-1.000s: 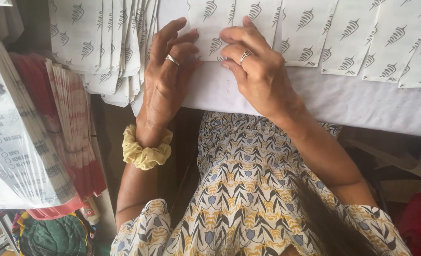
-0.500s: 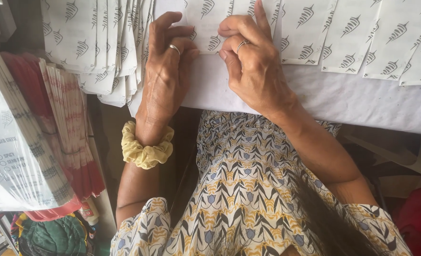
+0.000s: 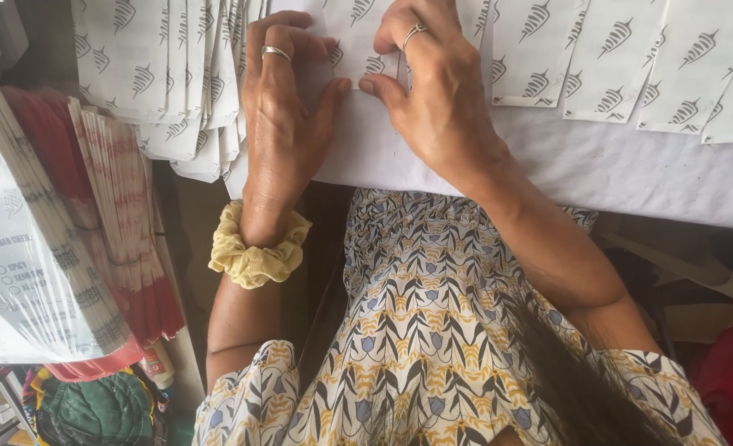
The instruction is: Applying glue to the edges of paper wrappers and folding them to create packaging.
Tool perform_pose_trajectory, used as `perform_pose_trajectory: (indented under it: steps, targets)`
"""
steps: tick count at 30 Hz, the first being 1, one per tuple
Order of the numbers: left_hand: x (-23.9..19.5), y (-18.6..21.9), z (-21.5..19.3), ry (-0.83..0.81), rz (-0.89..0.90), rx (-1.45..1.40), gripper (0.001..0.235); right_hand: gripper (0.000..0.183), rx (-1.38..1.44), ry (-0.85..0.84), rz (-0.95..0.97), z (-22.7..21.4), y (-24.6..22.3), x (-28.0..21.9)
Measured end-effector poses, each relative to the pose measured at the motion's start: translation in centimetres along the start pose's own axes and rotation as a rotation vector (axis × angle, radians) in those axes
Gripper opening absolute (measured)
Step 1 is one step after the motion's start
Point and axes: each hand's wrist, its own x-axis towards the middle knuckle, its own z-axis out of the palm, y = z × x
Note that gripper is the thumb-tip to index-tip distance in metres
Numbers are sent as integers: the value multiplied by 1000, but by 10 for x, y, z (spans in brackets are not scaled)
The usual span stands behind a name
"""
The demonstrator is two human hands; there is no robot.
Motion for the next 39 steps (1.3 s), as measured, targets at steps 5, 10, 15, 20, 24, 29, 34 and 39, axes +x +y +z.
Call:
perform_pose_trajectory:
  steps: [5,10,15,20,24,29,34,39]
  targets:
    - [-2,4,4,49,-128,13,45,38,87,-53,8,-12,2,-6]
    - [-6,14,17,127,-104,53,18,38,94,-43,-45,-11,3,-5]
    - [-9,7,26,148,-90,61,43,35,123,-18,-114,-11,7,-8]
    - [-8,8,23,187,9,80,20,25,110,-1,-16,7,18,-16]
    - [-7,14,24,187,39,126,15,41,-34,61,-16,15,15,-11]
    - [-13,17,28,149,-4,180,18,34,131,-28,-4,6,12,-17]
    - [-40,40,43,121,-29,185,45,40,153,47,-135,-24,4,-51]
    - [-79,45,68,-77,356,292,41,36,-268,-1,-214,-47,18,-128]
